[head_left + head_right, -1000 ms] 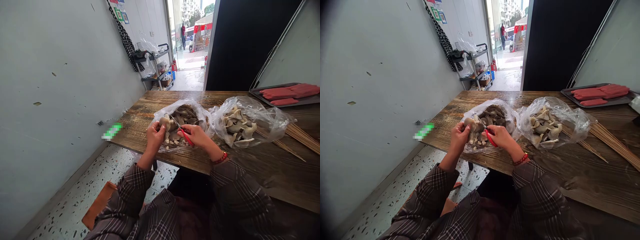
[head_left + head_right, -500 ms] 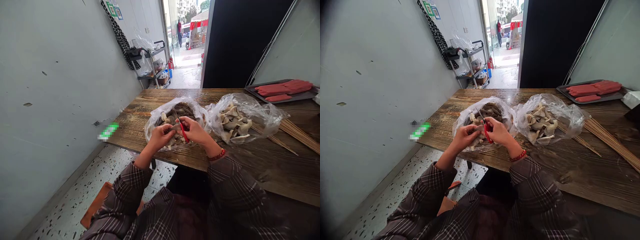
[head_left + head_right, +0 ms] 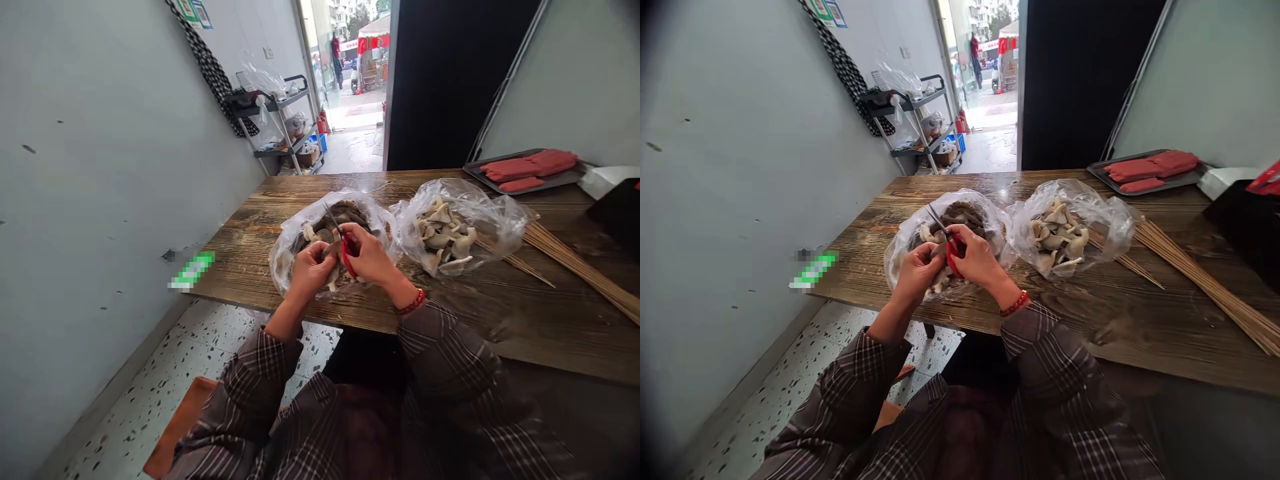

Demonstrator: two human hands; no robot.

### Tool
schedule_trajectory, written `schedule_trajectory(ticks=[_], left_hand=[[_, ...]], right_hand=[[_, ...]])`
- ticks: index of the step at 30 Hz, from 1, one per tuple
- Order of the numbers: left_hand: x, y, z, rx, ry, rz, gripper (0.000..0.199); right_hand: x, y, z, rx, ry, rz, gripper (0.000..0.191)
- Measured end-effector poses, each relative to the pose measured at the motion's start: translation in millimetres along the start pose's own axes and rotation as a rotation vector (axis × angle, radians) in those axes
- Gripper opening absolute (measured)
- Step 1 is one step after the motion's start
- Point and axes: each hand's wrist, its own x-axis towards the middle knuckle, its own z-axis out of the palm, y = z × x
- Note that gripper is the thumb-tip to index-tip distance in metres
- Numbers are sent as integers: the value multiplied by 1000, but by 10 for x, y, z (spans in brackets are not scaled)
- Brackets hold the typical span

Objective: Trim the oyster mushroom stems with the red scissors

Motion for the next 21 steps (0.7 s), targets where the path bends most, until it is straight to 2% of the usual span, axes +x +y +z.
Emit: schedule_trajectory(ticks=[6,10,13,17,19,21], left_hand=[[86,-18,135,1,106,41,13],[125,7,233,-87,181,34,12],[167,51,271,-196,178,-21,15],[270,187,399,-305,112,-32,23],[343,283,576,-323,20,-31,26],[431,373,842,-314,-100,-25,27]], right_hand=[[22,25,22,-10,97,-50,41],[50,77,56,148,236,-75,40],[108,69,-19,256,359,-73,39],[145,47,-399,189,624,-125,39],[113,90,-695,41,780,-149,40],[60,184,-1012,-130,883,-131,42]])
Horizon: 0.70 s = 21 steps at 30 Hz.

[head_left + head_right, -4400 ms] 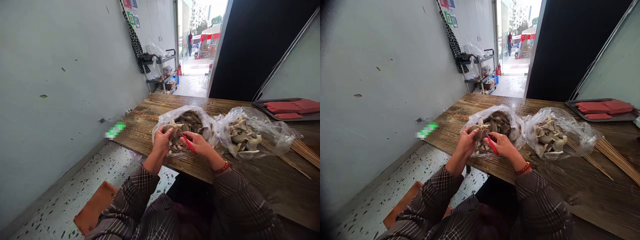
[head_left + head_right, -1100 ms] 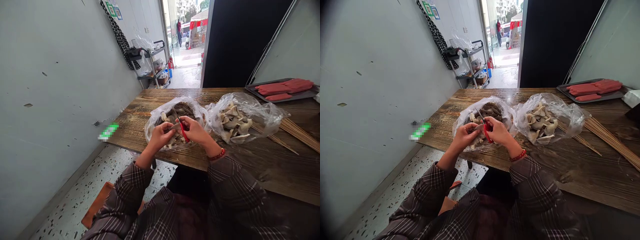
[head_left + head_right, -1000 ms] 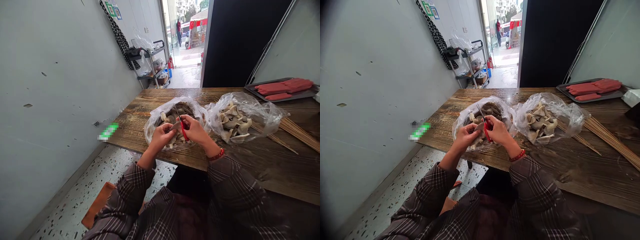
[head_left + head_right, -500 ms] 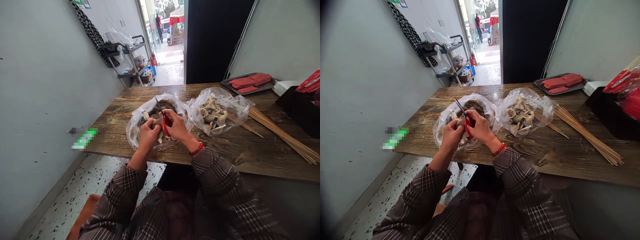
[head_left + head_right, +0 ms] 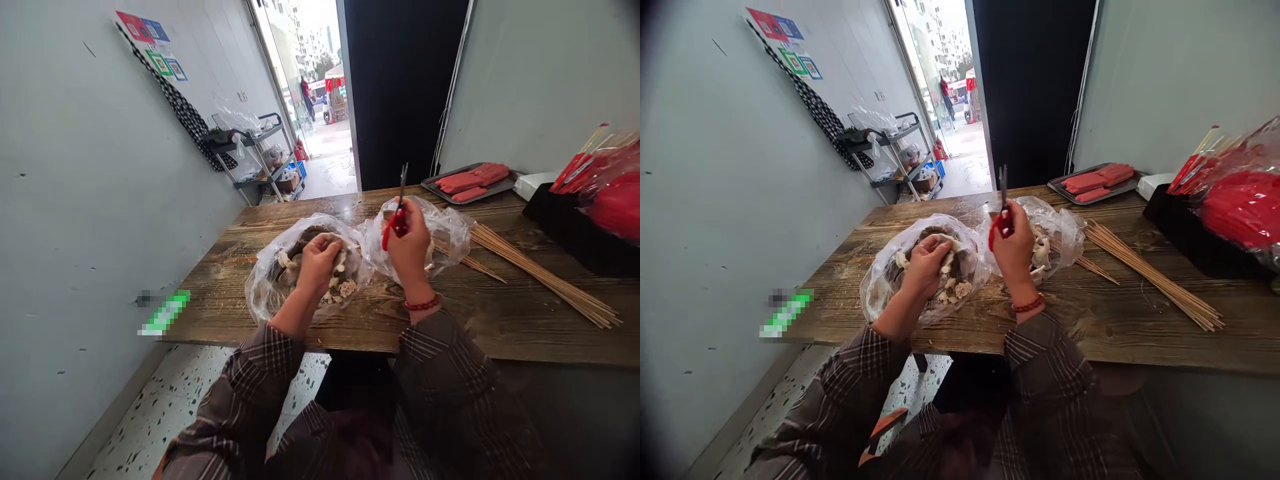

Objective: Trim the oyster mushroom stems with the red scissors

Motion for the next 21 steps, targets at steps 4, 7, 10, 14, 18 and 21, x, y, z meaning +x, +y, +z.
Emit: schedule_trajectory(ticks=[4,7,10,14,18,21], left_hand=[[269,-104,600,21,-183,-70,22],[421,-228,860,42,-189,-135,29],[485,-293,869,61,-151,-134,34],[471,-248,671,65,-214,-77,31],[416,-153,466,183,-262,35,38],[370,-84,356,389,-294,161,48]], right_hand=[[281,290,-383,-239,97,-15,47],[353,359,-507,-311,110,2,44],[347,313,-513,-324,100,-8,41],[319,288,-462,-253,74,28,42],[276,335,-362,21,-33,184,49],[199,310,-266,197,-254,283,52]])
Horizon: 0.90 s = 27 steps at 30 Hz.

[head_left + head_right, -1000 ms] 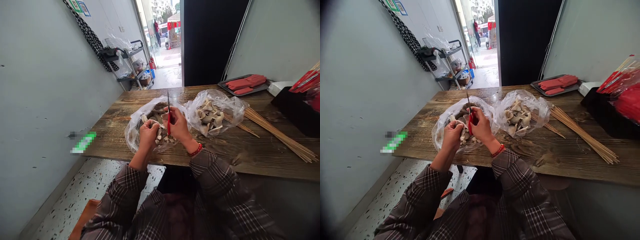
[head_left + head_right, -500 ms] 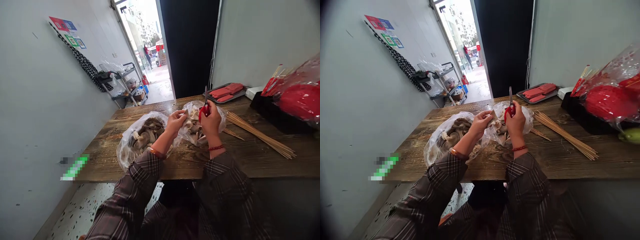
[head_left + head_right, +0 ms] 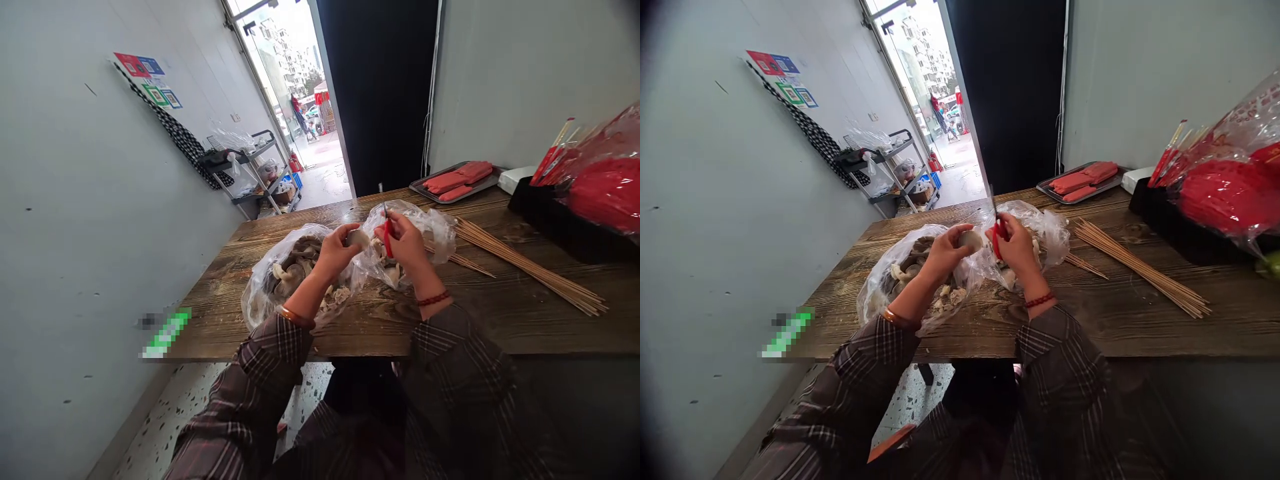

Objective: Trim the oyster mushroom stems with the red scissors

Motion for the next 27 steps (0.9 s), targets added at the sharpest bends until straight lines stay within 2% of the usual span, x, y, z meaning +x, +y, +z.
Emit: schedule_trajectory(ticks=[2,4,8,11,14,15,21,27], left_hand=[[-39,31,-52,174,-15,76,55],[-69,62,-85,298,-24,116,59],[-107,86,-104,335,12,100,62],[-142,82,-96,221,41,46,47],[-189,91,-73,61,-23,-32,14],[-201,97,-59,14,-38,-56,9],[-170,121,102,-140,13,-136,6],[-36,184,281,-204,37,-255,7]], right_hand=[[-55,-13,68,30,-141,39,54],[-107,-28,114,44,-231,65,58],[-162,-35,157,71,-281,74,64],[-171,-33,177,93,-260,71,65],[-177,-38,197,89,-220,40,64],[-179,-42,204,83,-212,30,63],[-195,-72,230,98,-172,57,52],[-206,-95,245,126,-14,61,52]])
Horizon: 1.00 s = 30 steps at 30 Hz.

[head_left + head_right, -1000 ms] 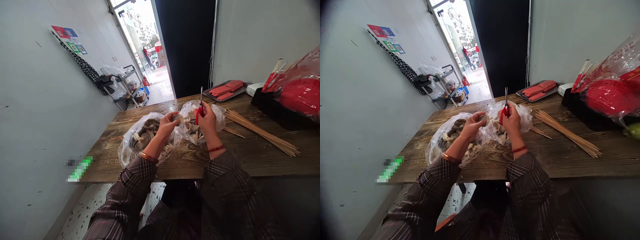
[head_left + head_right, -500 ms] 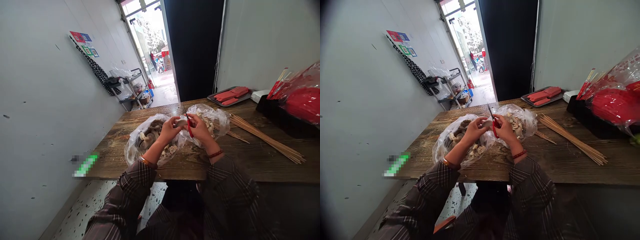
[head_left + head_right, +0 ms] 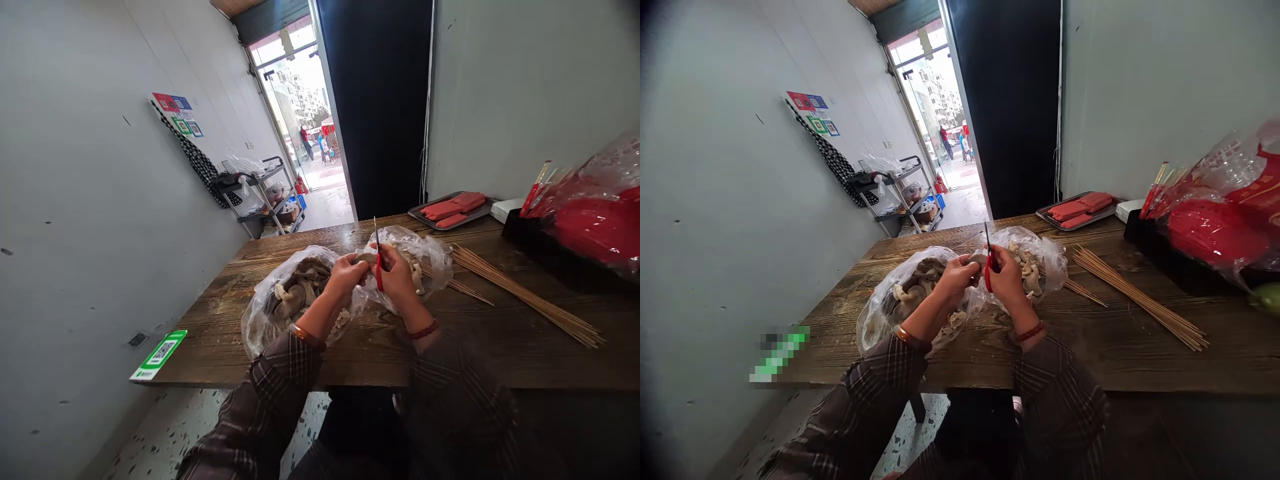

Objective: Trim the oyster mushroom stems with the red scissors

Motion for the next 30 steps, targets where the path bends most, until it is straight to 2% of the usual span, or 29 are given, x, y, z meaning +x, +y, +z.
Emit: schedule_trajectory(ticks=[6,9,12,15,18,20,23,27,30], left_hand=[[92,-67,88,-43,13,19,15],[140,-141,71,-69,54,25,15],[211,-156,79,-56,17,79,14],[284,-118,111,-1,10,115,31],[287,-62,81,19,46,143,35],[223,-21,-8,12,44,157,29],[38,40,-248,18,47,165,20],[-283,85,-693,58,132,181,14],[-516,35,-1033,104,214,177,14]], right_hand=[[13,-83,-24,28,168,-45,50],[66,-123,-119,-4,309,-139,48],[151,-93,-261,-129,444,-232,51],[241,11,-385,-258,475,-236,52],[304,107,-435,-246,474,-226,51],[320,132,-429,-223,475,-235,50],[297,108,-402,-242,461,-240,47],[231,50,-389,-338,407,-239,42],[210,48,-380,-326,357,-209,43]])
